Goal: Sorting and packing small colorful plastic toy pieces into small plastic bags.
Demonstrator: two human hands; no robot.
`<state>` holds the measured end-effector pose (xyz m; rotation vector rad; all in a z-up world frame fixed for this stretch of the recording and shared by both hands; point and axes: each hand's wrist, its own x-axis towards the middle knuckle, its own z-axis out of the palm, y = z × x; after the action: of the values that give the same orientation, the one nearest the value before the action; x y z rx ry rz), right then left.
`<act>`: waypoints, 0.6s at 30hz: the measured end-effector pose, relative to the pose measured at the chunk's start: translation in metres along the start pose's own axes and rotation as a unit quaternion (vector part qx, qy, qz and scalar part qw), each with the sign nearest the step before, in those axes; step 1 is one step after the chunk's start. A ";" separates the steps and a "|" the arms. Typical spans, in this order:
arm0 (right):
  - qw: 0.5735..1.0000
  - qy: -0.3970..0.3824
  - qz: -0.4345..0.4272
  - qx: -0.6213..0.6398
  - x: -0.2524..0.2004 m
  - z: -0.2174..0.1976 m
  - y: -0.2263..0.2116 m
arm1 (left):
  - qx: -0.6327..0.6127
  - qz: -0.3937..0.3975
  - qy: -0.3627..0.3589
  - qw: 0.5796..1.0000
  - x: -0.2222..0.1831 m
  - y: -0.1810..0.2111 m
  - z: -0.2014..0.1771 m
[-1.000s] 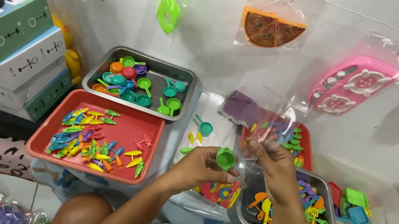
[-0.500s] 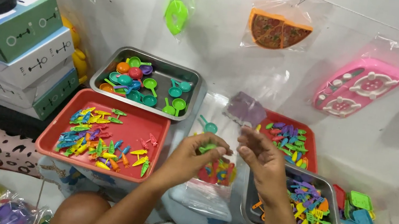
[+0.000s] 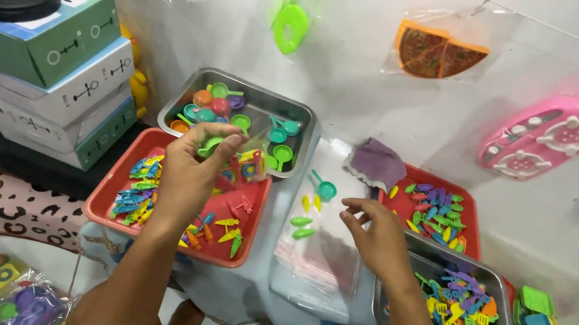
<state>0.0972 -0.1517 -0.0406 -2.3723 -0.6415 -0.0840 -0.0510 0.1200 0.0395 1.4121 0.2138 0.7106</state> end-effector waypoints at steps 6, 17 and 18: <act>0.991 -0.059 -0.013 -0.123 0.066 0.030 -0.001 | -0.036 -0.062 -0.061 0.996 0.003 0.002 -0.003; 0.990 -0.067 0.022 -0.118 0.084 0.045 0.040 | -0.075 -0.085 -0.193 0.975 -0.003 -0.049 0.042; 0.995 -0.046 0.037 -0.085 0.078 0.039 0.046 | -0.070 -0.083 -0.203 0.973 -0.004 -0.064 0.048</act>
<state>0.1833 -0.1241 -0.0801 -2.5738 -0.6093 0.0025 -0.0071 0.0786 -0.0135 1.3541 -0.0393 0.2838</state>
